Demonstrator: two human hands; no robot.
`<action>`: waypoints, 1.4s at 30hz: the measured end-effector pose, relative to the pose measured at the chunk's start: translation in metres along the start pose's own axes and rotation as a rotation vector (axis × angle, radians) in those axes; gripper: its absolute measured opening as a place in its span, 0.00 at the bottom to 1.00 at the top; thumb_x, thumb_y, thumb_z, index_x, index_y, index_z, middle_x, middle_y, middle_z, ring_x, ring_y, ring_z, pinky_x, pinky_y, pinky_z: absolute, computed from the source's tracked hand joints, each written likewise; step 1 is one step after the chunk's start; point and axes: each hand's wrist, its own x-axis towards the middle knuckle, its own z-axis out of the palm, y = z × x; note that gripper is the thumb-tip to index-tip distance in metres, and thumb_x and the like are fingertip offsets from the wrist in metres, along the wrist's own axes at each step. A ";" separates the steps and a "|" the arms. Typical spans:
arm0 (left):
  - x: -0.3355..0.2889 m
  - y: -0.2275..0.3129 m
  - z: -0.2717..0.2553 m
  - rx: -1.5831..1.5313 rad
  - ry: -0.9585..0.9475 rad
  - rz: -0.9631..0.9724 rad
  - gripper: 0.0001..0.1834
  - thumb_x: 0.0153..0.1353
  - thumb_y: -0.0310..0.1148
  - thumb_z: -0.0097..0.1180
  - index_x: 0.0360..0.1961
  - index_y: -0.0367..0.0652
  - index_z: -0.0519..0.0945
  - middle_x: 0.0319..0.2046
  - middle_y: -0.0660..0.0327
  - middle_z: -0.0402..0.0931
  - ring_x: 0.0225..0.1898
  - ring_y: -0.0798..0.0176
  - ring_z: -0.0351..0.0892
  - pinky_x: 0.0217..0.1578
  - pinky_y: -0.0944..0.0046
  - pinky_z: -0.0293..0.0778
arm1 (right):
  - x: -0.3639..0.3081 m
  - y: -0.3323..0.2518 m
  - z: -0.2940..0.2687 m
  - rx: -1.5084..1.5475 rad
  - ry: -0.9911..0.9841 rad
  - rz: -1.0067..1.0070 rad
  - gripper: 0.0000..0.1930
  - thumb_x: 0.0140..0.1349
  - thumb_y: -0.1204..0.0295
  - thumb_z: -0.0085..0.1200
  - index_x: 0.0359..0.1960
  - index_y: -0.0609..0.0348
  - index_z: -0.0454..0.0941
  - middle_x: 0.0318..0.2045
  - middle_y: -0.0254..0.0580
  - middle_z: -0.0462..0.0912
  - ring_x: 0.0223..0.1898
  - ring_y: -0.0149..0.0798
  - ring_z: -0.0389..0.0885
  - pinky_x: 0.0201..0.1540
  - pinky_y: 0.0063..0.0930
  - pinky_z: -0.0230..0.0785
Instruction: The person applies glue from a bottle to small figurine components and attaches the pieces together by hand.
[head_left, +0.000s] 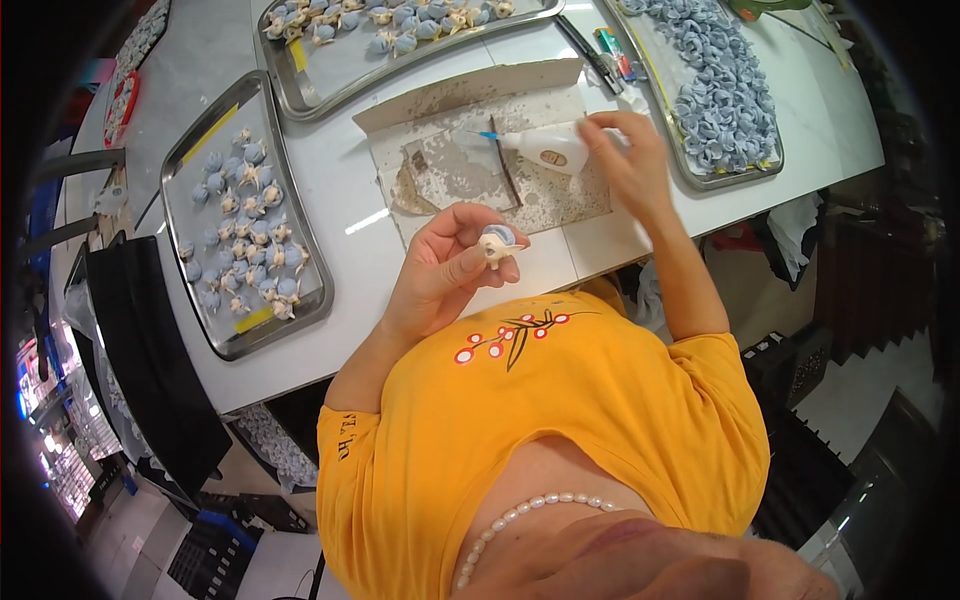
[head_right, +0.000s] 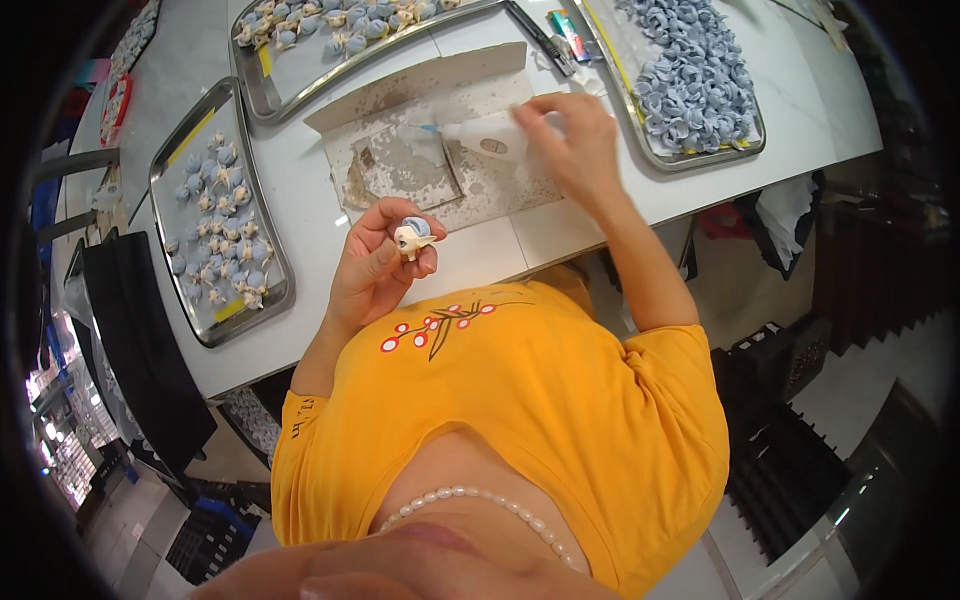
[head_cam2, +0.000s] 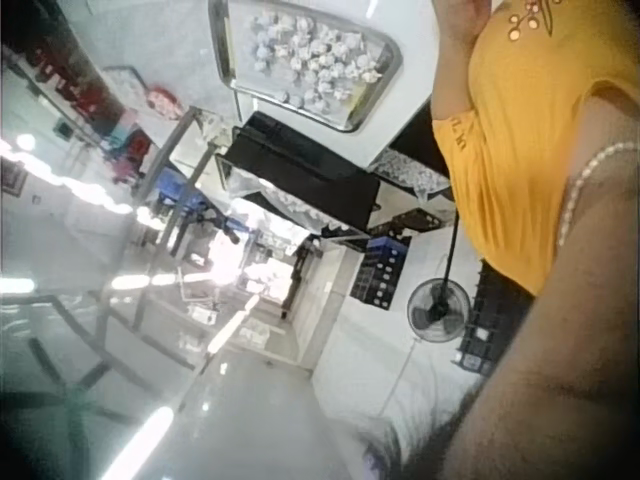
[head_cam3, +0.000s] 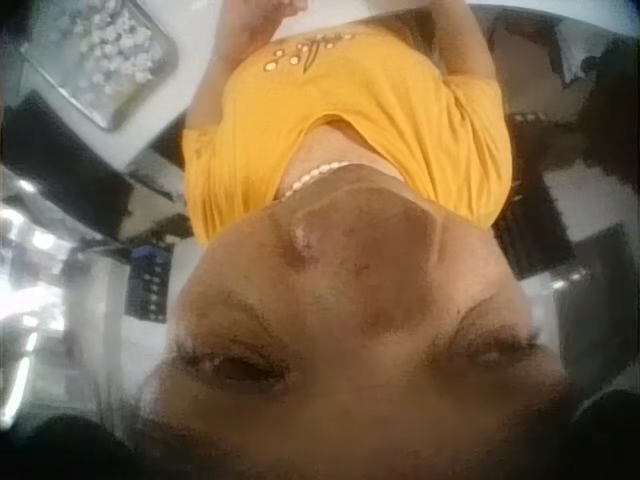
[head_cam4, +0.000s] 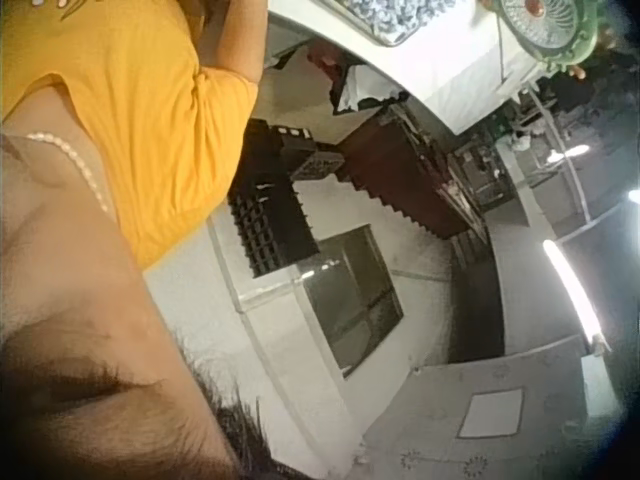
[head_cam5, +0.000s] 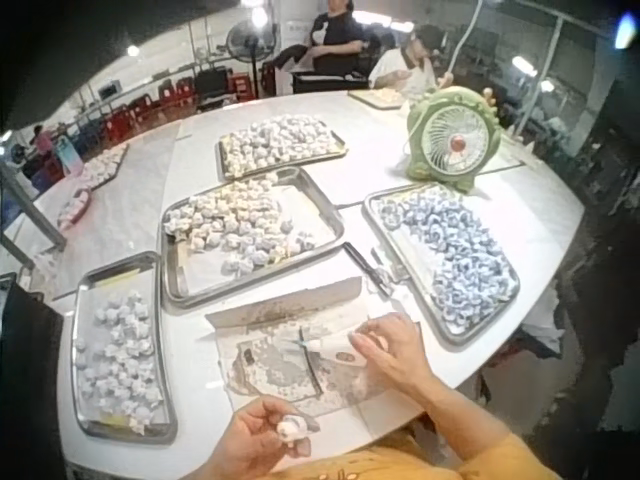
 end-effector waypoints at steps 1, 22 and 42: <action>-0.001 -0.002 -0.003 0.034 0.067 -0.005 0.18 0.57 0.31 0.58 0.47 0.39 0.70 0.43 0.52 0.75 0.36 0.65 0.78 0.38 0.71 0.75 | 0.005 0.009 -0.009 0.048 0.037 0.036 0.09 0.53 0.64 0.58 0.30 0.56 0.81 0.28 0.40 0.82 0.29 0.41 0.79 0.37 0.33 0.69; 0.005 -0.012 0.000 0.120 0.251 -0.056 0.17 0.59 0.29 0.56 0.48 0.39 0.69 0.43 0.51 0.75 0.36 0.64 0.78 0.35 0.74 0.78 | 0.106 0.106 -0.064 -0.379 -0.072 0.139 0.16 0.51 0.65 0.60 0.43 0.50 0.78 0.33 0.39 0.82 0.33 0.41 0.80 0.38 0.35 0.69; 0.003 -0.021 0.005 0.415 0.308 0.282 0.22 0.58 0.29 0.57 0.53 0.34 0.70 0.47 0.54 0.75 0.40 0.70 0.75 0.43 0.71 0.73 | -0.033 -0.085 -0.018 0.551 -0.262 -0.111 0.13 0.41 0.77 0.67 0.31 0.57 0.80 0.29 0.38 0.82 0.31 0.35 0.80 0.33 0.23 0.70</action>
